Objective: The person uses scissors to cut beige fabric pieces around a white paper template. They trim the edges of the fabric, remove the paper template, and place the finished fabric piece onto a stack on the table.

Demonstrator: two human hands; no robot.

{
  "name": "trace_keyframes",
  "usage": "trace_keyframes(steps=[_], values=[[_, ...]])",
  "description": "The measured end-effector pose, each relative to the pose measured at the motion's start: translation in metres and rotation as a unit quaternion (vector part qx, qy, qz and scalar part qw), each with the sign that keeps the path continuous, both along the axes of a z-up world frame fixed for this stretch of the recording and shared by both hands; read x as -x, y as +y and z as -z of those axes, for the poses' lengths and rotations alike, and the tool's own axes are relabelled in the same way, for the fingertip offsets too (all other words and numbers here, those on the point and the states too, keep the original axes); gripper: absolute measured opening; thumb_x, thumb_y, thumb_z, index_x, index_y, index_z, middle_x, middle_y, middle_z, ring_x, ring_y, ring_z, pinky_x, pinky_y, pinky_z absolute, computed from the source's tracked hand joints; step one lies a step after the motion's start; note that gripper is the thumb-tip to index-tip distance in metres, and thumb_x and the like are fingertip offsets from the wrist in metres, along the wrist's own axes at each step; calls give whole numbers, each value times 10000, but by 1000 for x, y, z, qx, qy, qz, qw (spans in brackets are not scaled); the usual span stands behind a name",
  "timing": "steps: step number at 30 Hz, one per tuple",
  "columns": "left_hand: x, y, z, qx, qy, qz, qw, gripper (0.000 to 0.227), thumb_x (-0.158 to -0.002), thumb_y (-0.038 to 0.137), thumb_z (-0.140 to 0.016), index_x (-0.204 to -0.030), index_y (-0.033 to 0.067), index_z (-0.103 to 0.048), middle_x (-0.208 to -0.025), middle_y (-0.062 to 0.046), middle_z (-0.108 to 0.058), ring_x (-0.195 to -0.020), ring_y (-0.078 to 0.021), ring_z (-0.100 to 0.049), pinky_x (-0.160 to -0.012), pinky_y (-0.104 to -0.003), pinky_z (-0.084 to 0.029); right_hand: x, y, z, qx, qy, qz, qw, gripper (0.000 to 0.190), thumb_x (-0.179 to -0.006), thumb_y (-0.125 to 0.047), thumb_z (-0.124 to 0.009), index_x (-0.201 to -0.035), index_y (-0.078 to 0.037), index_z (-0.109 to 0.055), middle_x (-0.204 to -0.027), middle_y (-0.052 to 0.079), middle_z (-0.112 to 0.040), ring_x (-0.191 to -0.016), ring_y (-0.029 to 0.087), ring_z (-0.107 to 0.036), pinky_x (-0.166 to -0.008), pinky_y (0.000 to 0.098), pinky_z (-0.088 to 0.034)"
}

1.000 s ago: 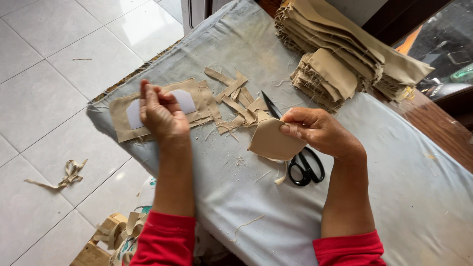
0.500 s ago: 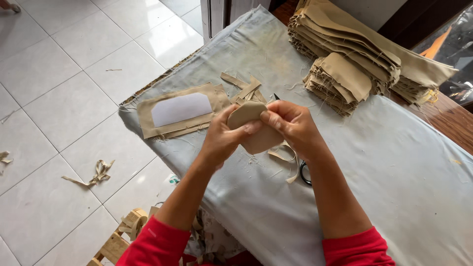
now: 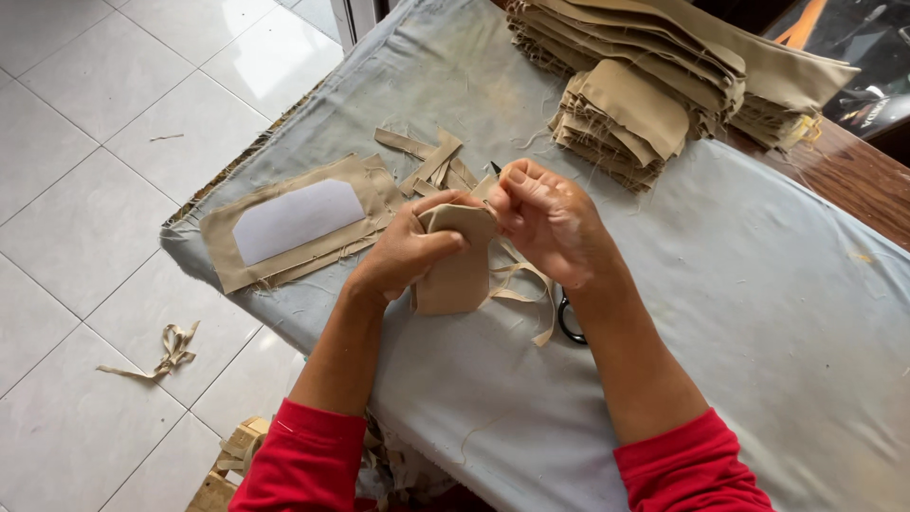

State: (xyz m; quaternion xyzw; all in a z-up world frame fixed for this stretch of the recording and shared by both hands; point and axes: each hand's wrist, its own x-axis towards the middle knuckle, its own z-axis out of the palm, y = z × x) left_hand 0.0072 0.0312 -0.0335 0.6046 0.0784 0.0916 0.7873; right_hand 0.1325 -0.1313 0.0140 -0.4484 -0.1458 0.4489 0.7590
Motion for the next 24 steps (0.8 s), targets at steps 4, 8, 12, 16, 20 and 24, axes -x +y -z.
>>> trace_keyframes(steps=[4,8,12,16,20,24], values=[[10,-7,-29,4,10,9,1000,274,-810,172,-817,-1071,94,-786,-795,-79,-759,-763,-120,-676,-671,-281,-571,8,-9,-23,48,-181,-8,982,177,-1033,-163,-612,-1145,-27,-610,-750,82,-587,-679,118,-503,-656,222,-396],[11,-5,-23,-8,12,25,1000,206,-864,212,-805,-1036,100,-803,-787,-87,-764,-742,-116,-694,-678,-285,-601,6,-20,-39,198,-418,-125,878,181,-966,-81,-640,-1110,-65,-748,-714,24,-522,-699,114,-422,-631,250,-374],[15,-1,-23,-40,-3,-9,999,144,-879,219,-805,-950,94,-796,-759,-92,-734,-728,-131,-683,-694,-300,-597,-12,-28,-17,137,-282,-121,942,165,-873,-177,-608,-863,-39,-698,-561,-79,-345,-542,18,-257,-544,204,-294],[18,-4,-22,-55,-4,-12,998,129,-867,218,-815,-912,99,-793,-719,-90,-738,-677,-141,-695,-662,-291,-594,-21,-25,-24,-37,3,-116,993,109,-807,-154,-588,-733,-95,-534,-606,-89,-232,-466,41,-228,-612,294,-394],[21,-4,-35,-20,30,-52,998,254,-829,303,-808,-964,89,-780,-826,-75,-748,-743,-168,-705,-684,-296,-586,-35,-56,-57,-226,100,69,967,16,-951,-76,-586,-958,-89,-592,-743,-10,-487,-641,93,-449,-812,305,-466],[19,-1,-34,114,66,-173,976,286,-756,321,-821,-940,133,-710,-835,-2,-695,-776,-148,-670,-626,-306,-553,-28,-53,-58,407,-580,224,669,904,-1042,-97,-763,-1631,-56,-79,-1662,382,-53,-1567,498,-31,-1265,591,-59]])
